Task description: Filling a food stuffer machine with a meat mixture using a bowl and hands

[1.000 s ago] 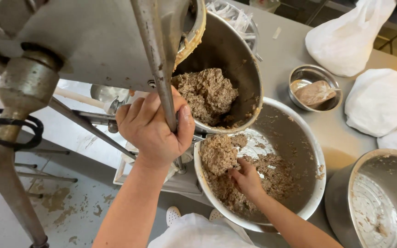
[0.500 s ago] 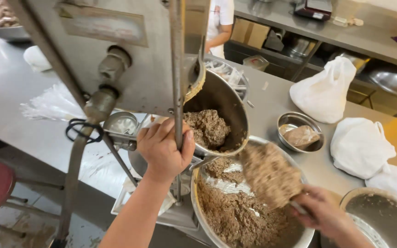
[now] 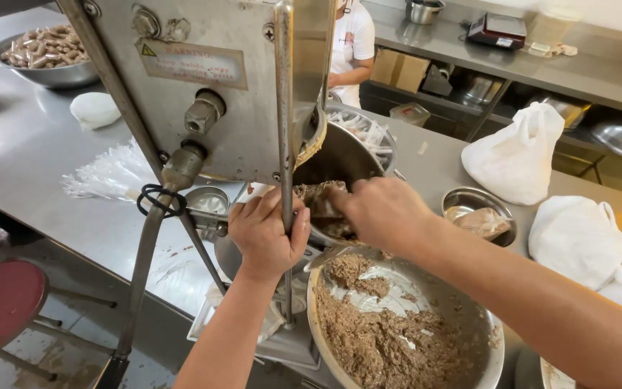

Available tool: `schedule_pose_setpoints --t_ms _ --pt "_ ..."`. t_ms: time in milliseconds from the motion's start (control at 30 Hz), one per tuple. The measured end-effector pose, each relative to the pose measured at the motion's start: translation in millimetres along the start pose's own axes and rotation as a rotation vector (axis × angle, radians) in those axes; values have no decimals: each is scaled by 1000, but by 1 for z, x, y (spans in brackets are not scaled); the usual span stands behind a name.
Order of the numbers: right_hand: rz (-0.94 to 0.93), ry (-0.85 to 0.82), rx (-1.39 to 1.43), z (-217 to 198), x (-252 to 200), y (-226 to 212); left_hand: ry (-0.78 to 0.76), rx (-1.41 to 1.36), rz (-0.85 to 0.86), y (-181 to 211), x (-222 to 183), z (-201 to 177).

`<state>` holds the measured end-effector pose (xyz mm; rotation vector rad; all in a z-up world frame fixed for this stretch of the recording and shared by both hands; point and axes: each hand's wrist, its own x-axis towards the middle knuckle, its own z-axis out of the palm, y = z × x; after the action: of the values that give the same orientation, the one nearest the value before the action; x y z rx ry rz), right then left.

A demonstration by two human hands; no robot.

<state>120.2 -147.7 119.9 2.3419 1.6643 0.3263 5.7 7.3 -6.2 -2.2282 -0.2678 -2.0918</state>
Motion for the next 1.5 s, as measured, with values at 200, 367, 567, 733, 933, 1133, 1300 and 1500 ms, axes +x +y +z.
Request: schedule_pose_setpoints --t_ms 200,367,567,733,933,1133,1300,1500 --pt "105 56 32 -26 -39 24 -66 16 -27 3 -3 -5" --pt "578 185 630 53 -122 106 -124 -78 -51 16 14 -7" --pt "731 151 1026 197 -195 101 -129 -23 8 18 3 -6" --pt "193 -580 133 241 -188 21 -173 -54 -42 14 3 -2" --pt "-200 -487 122 285 -211 -32 -164 -40 -60 16 7 -1" --pt "8 -350 211 380 -163 -56 -152 -55 -43 22 15 -4" --pt "143 -443 160 333 -110 -30 -165 -38 -42 17 6 -3" --pt "28 -497 -63 270 -149 45 -175 -31 -18 18 8 -3"
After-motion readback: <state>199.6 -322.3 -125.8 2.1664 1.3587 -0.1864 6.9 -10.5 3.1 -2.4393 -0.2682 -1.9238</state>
